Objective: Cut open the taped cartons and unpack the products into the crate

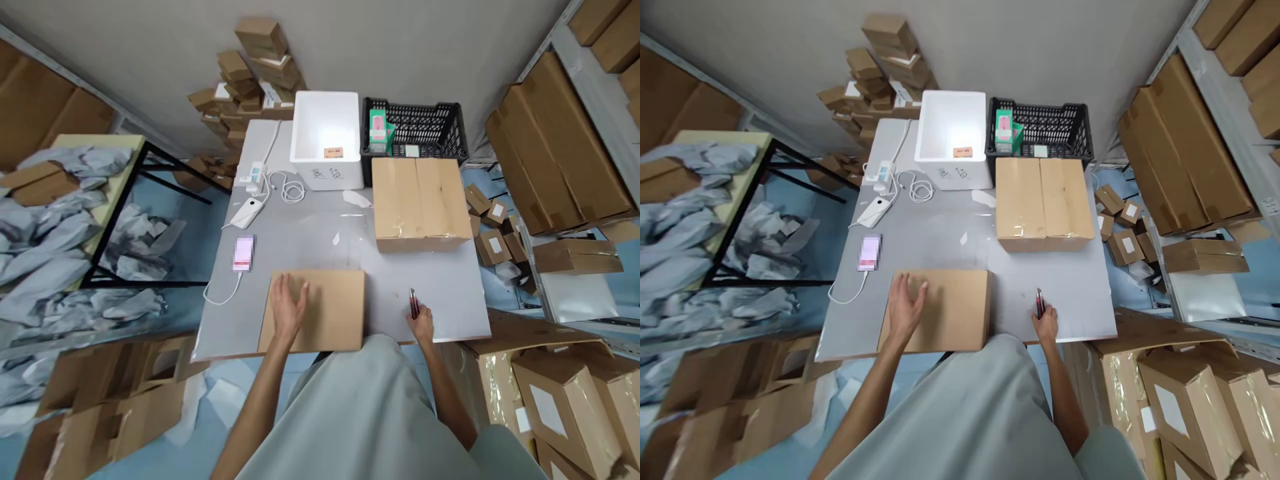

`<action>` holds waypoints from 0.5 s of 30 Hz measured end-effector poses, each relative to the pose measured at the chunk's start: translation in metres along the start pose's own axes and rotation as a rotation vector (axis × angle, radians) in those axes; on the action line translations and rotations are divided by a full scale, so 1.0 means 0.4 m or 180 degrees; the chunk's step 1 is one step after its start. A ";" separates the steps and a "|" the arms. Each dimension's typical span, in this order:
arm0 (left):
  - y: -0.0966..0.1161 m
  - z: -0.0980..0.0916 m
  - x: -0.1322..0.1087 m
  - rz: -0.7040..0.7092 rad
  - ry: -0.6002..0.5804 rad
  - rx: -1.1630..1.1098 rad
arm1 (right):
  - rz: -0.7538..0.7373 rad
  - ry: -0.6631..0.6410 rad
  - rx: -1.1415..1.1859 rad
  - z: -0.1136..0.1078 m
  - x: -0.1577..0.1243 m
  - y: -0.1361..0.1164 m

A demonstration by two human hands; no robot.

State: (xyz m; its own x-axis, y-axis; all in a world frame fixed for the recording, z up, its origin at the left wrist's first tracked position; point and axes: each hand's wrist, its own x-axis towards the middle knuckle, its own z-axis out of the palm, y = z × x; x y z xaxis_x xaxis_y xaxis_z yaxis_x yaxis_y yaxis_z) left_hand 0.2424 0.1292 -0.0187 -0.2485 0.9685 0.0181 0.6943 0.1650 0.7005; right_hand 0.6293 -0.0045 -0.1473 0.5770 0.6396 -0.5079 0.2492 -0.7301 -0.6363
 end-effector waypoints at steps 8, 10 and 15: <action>-0.290 -0.180 0.063 -0.0948 -0.0305 -0.0171 | 0.0359 -0.0273 0.0224 0.049 -0.037 -0.082; -0.314 -0.182 0.088 -0.0972 -0.0526 -0.0436 | 0.0302 -0.0479 0.0538 0.088 -0.045 -0.142; -0.309 -0.152 0.171 -0.0723 -0.1068 -0.1009 | -0.0029 -0.0651 0.1260 0.198 -0.087 -0.300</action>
State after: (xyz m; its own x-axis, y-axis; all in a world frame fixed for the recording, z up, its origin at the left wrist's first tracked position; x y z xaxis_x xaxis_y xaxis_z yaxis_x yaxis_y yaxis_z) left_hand 0.0987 0.1636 -0.0605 -0.1026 0.9299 -0.3531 0.3962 0.3638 0.8430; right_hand 0.5177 0.0797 -0.0993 0.4007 0.7091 -0.5803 -0.0864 -0.6012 -0.7944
